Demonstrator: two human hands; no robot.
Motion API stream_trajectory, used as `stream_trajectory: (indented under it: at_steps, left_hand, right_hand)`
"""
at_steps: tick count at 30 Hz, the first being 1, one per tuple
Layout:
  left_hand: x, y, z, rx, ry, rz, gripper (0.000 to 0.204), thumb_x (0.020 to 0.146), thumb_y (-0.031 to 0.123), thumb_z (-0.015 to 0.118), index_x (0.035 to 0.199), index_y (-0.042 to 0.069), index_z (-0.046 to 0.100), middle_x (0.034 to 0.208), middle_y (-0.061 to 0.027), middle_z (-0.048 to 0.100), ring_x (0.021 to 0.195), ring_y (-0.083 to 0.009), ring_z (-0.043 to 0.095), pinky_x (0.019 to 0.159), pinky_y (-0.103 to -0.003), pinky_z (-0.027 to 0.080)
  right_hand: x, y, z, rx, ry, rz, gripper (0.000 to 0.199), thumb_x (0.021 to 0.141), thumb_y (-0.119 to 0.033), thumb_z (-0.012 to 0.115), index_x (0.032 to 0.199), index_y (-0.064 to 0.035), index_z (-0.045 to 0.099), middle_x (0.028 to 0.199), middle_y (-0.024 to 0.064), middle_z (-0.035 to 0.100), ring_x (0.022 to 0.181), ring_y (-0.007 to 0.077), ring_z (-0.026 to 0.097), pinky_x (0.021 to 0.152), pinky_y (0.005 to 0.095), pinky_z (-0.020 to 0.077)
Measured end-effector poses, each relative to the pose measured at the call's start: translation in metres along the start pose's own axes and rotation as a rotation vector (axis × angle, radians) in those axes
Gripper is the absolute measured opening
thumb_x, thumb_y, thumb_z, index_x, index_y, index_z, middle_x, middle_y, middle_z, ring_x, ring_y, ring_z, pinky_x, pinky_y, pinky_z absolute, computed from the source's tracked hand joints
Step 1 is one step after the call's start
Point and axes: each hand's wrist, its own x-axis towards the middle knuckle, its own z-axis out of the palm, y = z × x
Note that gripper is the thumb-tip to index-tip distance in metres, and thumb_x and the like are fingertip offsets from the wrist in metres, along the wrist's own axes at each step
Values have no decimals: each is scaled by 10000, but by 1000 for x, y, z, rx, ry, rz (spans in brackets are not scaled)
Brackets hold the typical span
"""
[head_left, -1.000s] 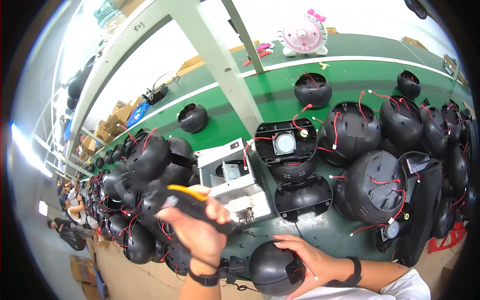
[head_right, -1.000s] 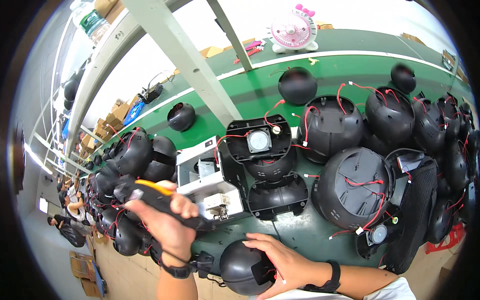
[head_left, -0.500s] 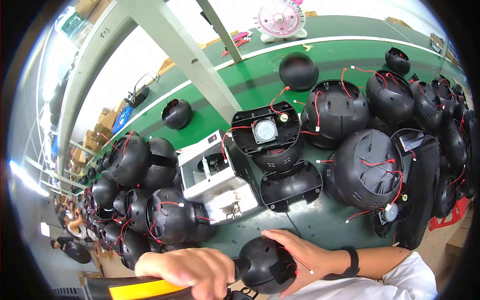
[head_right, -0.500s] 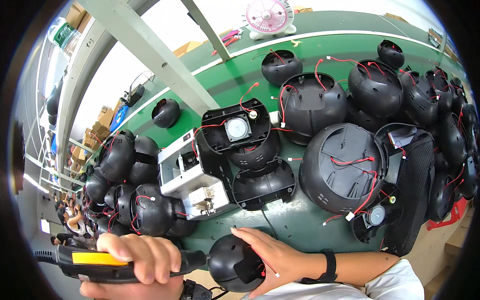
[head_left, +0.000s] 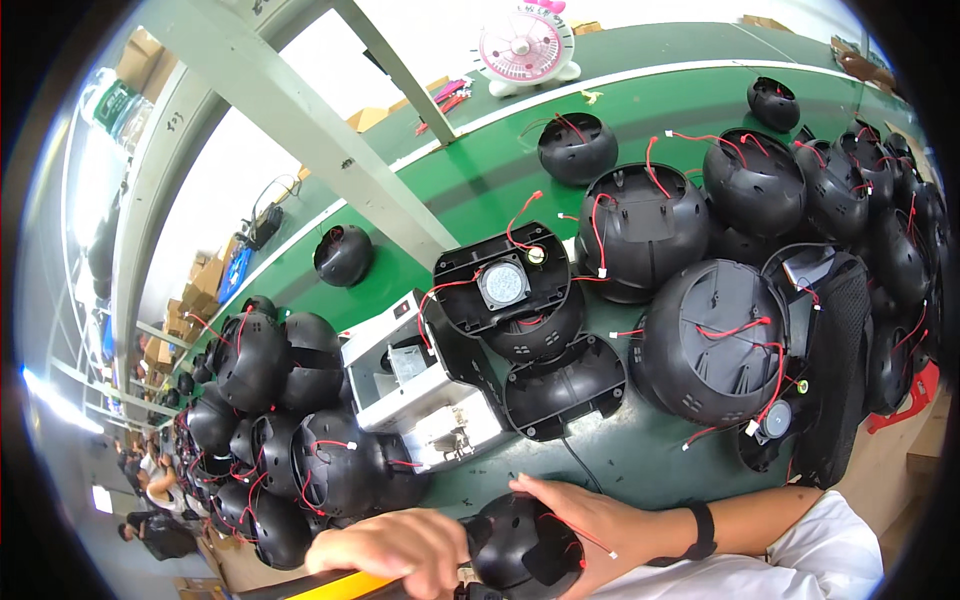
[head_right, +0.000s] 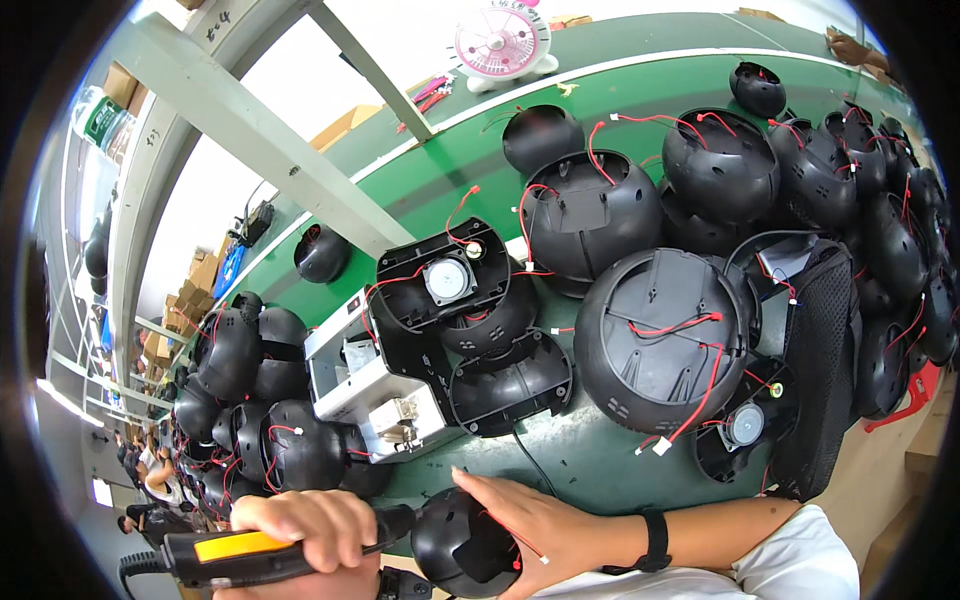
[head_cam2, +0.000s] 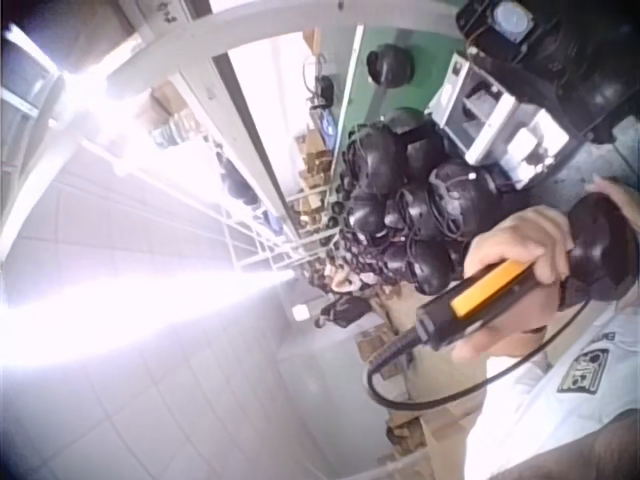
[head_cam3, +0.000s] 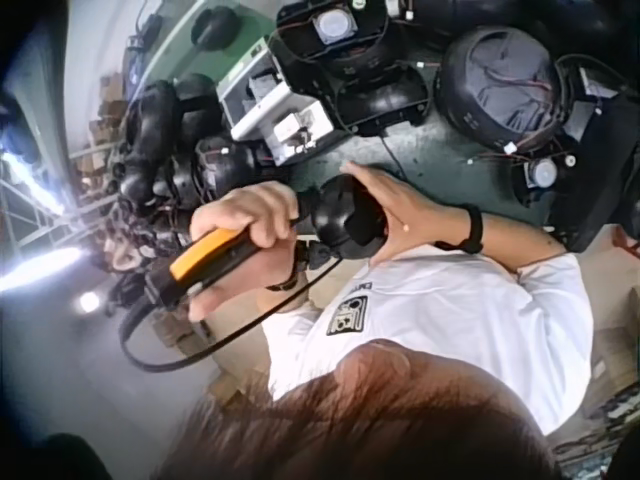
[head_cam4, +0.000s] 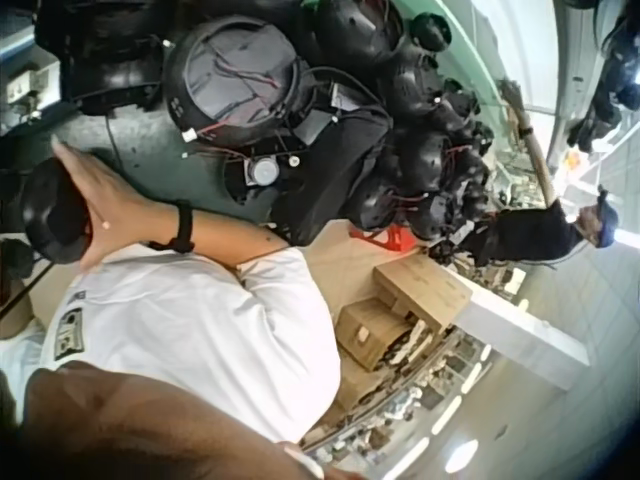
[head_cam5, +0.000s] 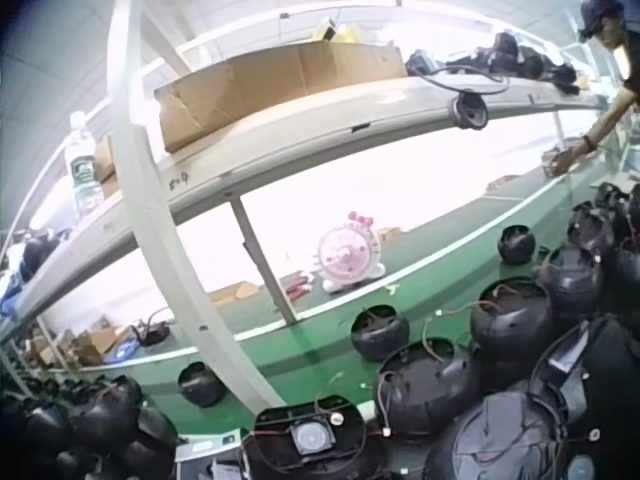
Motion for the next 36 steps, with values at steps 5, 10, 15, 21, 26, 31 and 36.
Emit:
stream_trajectory:
  at_steps: [5, 10, 15, 21, 26, 31, 36]
  left_hand:
    - [2, 13, 7, 26, 44, 35, 900, 727, 887, 629, 1045, 44, 623, 692, -28, 580, 562, -178, 524, 532, -322, 408]
    - [1, 13, 4, 14, 8, 33, 875, 758, 863, 631, 1084, 50, 622, 723, -27, 584, 584, -178, 534, 546, -322, 415]
    - [2, 14, 2, -8, -50, 80, 861, 787, 841, 628, 1127, 50, 618, 774, -37, 596, 617, -186, 550, 572, -335, 431]
    - [3, 16, 0, 1, -109, 56, 854, 808, 824, 627, 1152, 42, 603, 791, -48, 601, 638, -191, 555, 600, -347, 443]
    - [1, 14, 4, -20, -50, 114, 845, 816, 841, 592, 1135, 58, 614, 769, -33, 587, 620, -182, 544, 591, -345, 444]
    - [17, 15, -1, 208, 163, 518, 880, 782, 901, 513, 1039, 65, 603, 688, -28, 554, 535, -162, 527, 516, -323, 450]
    - [55, -31, -67, 331, 121, 600, 900, 761, 915, 544, 1042, 59, 556, 690, -15, 488, 585, -154, 467, 572, -317, 376]
  right_hand:
    - [1, -1, -4, -35, 22, -44, 1376, 543, -459, 984, 1597, -3, 227, 1559, 274, 338, 1428, 449, 380, 1161, 511, 347]
    - [3, -7, -7, -101, -29, -67, 1333, 538, -438, 984, 1594, -38, 275, 1553, 251, 332, 1394, 454, 402, 1146, 515, 360]
    - [2, -5, -6, -80, -16, -62, 1328, 530, -446, 980, 1592, -52, 288, 1548, 241, 332, 1393, 452, 400, 1145, 511, 361]
    - [1, -5, -7, -78, -19, -61, 1324, 547, -480, 971, 1589, -40, 282, 1542, 243, 336, 1399, 449, 393, 1149, 510, 355]
    - [2, -3, -8, -51, -11, -64, 1346, 558, -538, 961, 1588, -28, 260, 1539, 253, 332, 1403, 449, 389, 1154, 508, 348]
    - [4, 1, -7, -29, -21, -58, 1357, 562, -581, 951, 1585, -22, 257, 1540, 259, 324, 1414, 448, 382, 1163, 505, 341]
    - [0, 0, -11, -20, 3, -76, 1265, 586, -474, 977, 1571, -57, 302, 1549, 263, 307, 1420, 452, 380, 1164, 499, 348]
